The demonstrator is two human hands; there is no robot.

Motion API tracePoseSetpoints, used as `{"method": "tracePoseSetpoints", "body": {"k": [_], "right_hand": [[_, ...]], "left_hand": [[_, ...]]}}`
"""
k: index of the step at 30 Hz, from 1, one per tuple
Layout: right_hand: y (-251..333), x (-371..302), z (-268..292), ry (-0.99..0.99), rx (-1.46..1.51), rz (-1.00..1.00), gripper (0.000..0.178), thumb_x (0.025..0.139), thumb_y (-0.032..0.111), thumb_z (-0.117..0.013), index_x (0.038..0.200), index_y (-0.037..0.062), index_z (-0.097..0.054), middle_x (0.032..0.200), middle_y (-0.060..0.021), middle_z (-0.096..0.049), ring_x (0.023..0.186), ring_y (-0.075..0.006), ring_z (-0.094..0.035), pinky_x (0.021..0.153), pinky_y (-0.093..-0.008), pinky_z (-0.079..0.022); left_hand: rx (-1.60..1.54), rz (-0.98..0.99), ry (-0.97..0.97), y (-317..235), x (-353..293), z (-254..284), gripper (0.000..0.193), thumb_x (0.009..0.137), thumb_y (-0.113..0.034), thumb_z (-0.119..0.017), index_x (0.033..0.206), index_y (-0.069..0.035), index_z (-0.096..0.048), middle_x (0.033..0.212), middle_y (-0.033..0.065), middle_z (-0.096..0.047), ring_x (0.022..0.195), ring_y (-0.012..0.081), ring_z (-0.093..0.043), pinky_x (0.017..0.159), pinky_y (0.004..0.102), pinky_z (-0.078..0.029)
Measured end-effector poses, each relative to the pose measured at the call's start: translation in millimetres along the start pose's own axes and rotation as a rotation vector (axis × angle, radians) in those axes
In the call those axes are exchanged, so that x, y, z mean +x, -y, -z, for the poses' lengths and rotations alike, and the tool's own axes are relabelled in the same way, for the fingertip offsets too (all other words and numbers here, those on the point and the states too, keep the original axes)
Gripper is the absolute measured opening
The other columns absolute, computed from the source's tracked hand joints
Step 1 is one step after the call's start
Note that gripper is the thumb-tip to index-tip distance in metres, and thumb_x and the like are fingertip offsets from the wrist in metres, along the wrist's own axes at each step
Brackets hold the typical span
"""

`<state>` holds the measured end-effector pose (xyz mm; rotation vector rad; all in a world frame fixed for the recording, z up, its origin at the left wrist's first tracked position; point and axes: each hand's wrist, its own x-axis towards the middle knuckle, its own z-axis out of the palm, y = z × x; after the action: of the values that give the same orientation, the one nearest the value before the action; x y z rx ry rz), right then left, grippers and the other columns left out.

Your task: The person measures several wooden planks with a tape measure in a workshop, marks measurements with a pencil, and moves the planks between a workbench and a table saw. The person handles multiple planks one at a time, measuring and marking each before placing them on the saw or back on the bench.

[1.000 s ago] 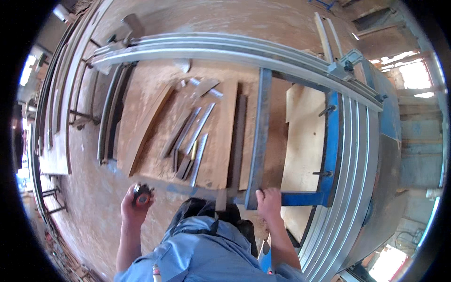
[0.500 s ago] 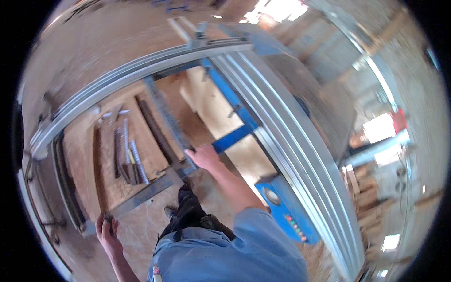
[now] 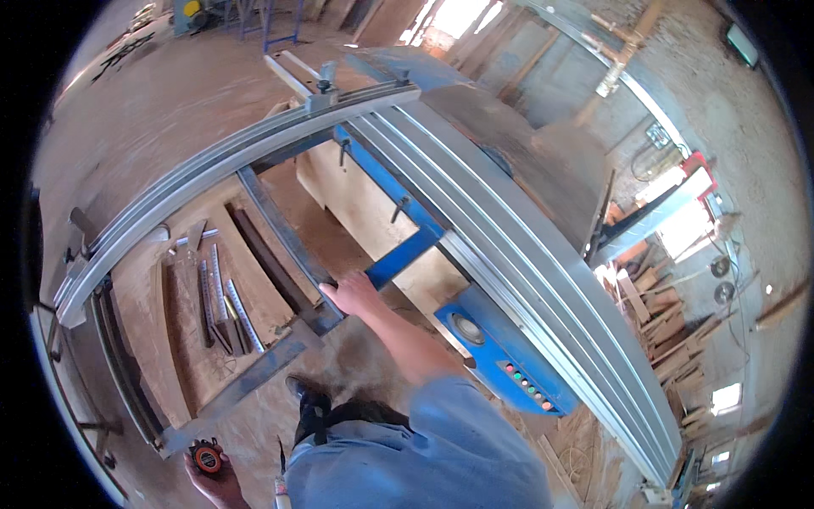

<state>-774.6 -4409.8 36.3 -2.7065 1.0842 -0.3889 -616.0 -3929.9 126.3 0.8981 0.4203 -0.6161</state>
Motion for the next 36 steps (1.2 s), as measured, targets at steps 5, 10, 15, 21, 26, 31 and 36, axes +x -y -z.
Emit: {"method": "tracePoseSetpoints", "body": {"k": [5,10,15,21,26,31,36], "right_hand": [[4.0,11.6,16.7,0.316,0.010,-0.082,0.072,0.092,0.057,-0.038,0.089,-0.0085,-0.068,0.102,-0.0276,-0.064,0.105,-0.0376,-0.057,0.098,-0.0459,-0.038],[-16.6,2.9,-14.9,0.121,-0.003,-0.026,0.055,0.093,0.046,-0.044,0.077,-0.0008,-0.068,0.081,-0.0227,-0.066,0.084,-0.0402,-0.061,0.082,-0.0480,-0.045],[8.8,-1.1,8.3,0.196,0.340,-0.286,0.043,0.087,0.035,-0.050,0.077,-0.0048,-0.062,0.082,-0.0251,-0.064,0.079,-0.0440,-0.059,0.073,-0.0503,-0.043],[-15.6,-6.7,-13.8,0.024,-0.351,0.276,0.020,0.092,0.014,-0.044,0.095,-0.0006,-0.059,0.094,-0.0213,-0.064,0.087,-0.0401,-0.059,0.077,-0.0480,-0.046],[43.9,-9.0,16.3,-0.102,-0.379,0.066,0.039,0.093,0.033,-0.052,0.090,-0.0041,-0.063,0.091,-0.0289,-0.063,0.084,-0.0484,-0.058,0.077,-0.0548,-0.047],[361.9,-114.3,30.9,0.135,0.739,0.470,0.035,0.086,0.010,-0.057,0.119,-0.0004,-0.050,0.106,-0.0128,-0.057,0.090,-0.0219,-0.059,0.083,-0.0346,-0.047],[601.3,-279.5,15.7,0.976,0.916,0.972,0.073,0.079,0.034,-0.076,0.133,-0.0007,-0.041,0.127,-0.0187,-0.051,0.116,-0.0292,-0.054,0.096,-0.0395,-0.045]], "left_hand": [[0.025,0.032,-0.014,13.4,-22.5,-36.9,0.034,0.092,-0.039,-0.053,0.103,-0.008,-0.062,0.101,0.0140,-0.067,0.091,0.0305,-0.065,0.061,0.0325,-0.057],[0.029,0.109,-0.073,11.9,-27.2,-36.7,0.031,0.087,-0.036,-0.054,0.104,-0.011,-0.061,0.105,0.0158,-0.065,0.089,0.0333,-0.064,0.060,0.0406,-0.053],[-0.070,0.190,0.077,-15.9,-25.8,-35.9,0.030,0.088,-0.020,-0.057,0.113,-0.004,-0.053,0.104,0.0168,-0.060,0.096,0.0325,-0.062,0.070,0.0507,-0.055],[-0.054,0.170,0.194,-40.7,-27.1,4.2,0.029,0.093,-0.017,-0.053,0.118,-0.003,-0.053,0.110,0.0155,-0.060,0.096,0.0287,-0.062,0.075,0.0439,-0.056],[-0.013,0.022,0.283,-75.7,-66.7,113.0,0.026,0.095,-0.016,-0.050,0.116,-0.002,-0.052,0.110,0.0134,-0.060,0.096,0.0243,-0.062,0.075,0.0397,-0.055],[-0.105,-0.073,-0.132,-148.0,-142.1,231.9,0.027,0.095,-0.018,-0.050,0.117,-0.002,-0.050,0.105,0.0120,-0.058,0.094,0.0234,-0.062,0.076,0.0413,-0.056],[-0.213,-0.161,-0.239,-205.4,-172.0,281.6,0.029,0.097,-0.020,-0.045,0.121,-0.003,-0.047,0.106,0.0125,-0.057,0.095,0.0239,-0.062,0.075,0.0407,-0.056]]}}
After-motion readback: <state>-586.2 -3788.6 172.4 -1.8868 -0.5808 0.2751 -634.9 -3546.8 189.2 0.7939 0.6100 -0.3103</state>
